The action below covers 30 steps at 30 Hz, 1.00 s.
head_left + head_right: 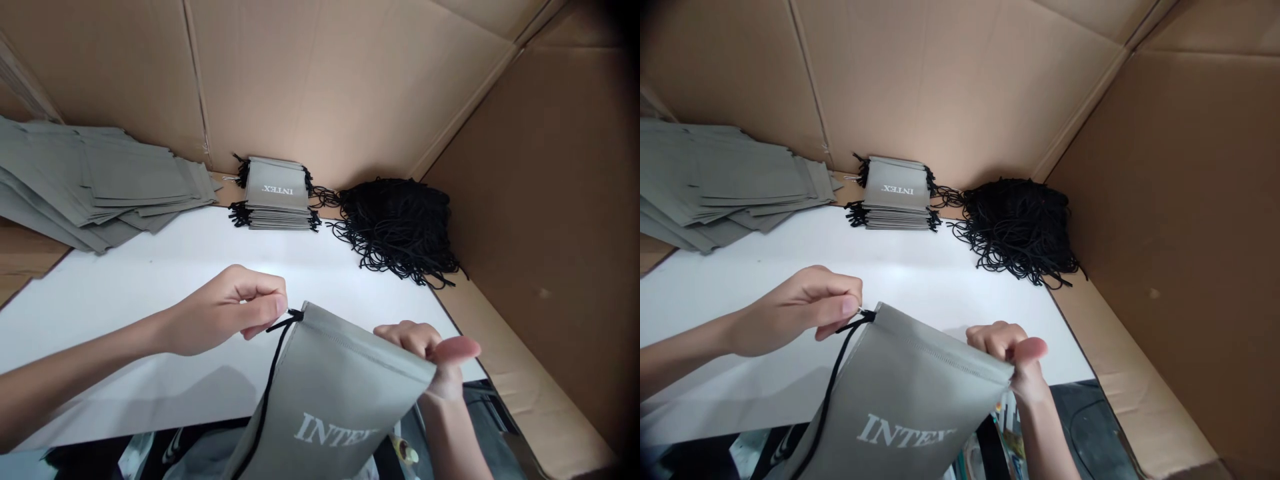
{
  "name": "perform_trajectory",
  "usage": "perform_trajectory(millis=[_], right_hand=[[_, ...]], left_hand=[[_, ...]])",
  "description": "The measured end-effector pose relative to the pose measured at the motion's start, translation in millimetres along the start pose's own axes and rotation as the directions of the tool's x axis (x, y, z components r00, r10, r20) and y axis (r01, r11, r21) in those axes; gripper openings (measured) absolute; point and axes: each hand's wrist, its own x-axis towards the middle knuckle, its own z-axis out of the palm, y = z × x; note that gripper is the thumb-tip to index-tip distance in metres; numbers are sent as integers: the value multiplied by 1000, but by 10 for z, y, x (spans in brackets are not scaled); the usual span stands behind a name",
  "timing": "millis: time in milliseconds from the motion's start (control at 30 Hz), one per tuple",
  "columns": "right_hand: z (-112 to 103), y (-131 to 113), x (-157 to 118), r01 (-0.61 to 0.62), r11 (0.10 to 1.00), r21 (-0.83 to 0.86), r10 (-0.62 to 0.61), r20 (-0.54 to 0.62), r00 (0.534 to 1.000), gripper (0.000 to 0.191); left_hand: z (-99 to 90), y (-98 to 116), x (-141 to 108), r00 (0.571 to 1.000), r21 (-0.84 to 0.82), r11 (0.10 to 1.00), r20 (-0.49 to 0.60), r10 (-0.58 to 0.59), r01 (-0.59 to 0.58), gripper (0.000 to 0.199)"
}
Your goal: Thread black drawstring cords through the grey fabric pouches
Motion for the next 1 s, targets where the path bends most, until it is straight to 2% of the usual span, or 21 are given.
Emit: perform_trajectory(millis=[100,200,300,367,433,500,567,633,733,800,867,933,1000], right_hand=[[-90,-88,25,-5,985,-175,25,116,993,71],[-82,-282,111,23,893,-450,96,240,966,61],[83,-443,239,137,755,-642,70,287,956,49],[234,-479,325,213,683,-699,32,320,947,38],[365,-471,395,314,596,-739,-34,367,930,29],[448,-456,442,421,441,-792,-142,402,905,27],[486,-456,467,493,238,-837,-250,438,864,25],[499,-477,477,522,57,-851,-307,482,821,23],[511,-517,479,534,-116,-837,-314,541,780,21],[525,-530,477,551,-174,-816,-297,577,761,20],[538,-523,474,577,-194,-794,-281,608,743,24],[544,-502,470,590,-193,-784,-264,621,738,29],[541,-474,464,588,-181,-788,-247,616,749,30]], left_hand=[[-13,11,-3,997,95,995,-71,4,3,36],[-7,-4,2,989,196,980,-145,36,-7,38],[32,-31,2,985,309,948,-123,120,-77,37],[60,-36,-7,977,383,911,-85,198,-151,35],[71,-15,-22,963,451,874,-97,251,-182,34],[59,31,-36,956,491,860,-160,244,-137,30],[30,84,-46,955,497,863,-207,213,-85,27],[-6,121,-50,957,505,859,-195,212,-87,25],[-65,126,-56,956,568,812,-141,256,-133,25],[-103,99,-61,958,647,744,-74,278,-166,25],[-134,54,-64,949,738,630,44,313,-242,27],[-153,-3,-59,906,827,447,164,390,-342,28],[-156,-60,-45,829,881,241,245,502,-406,28]])
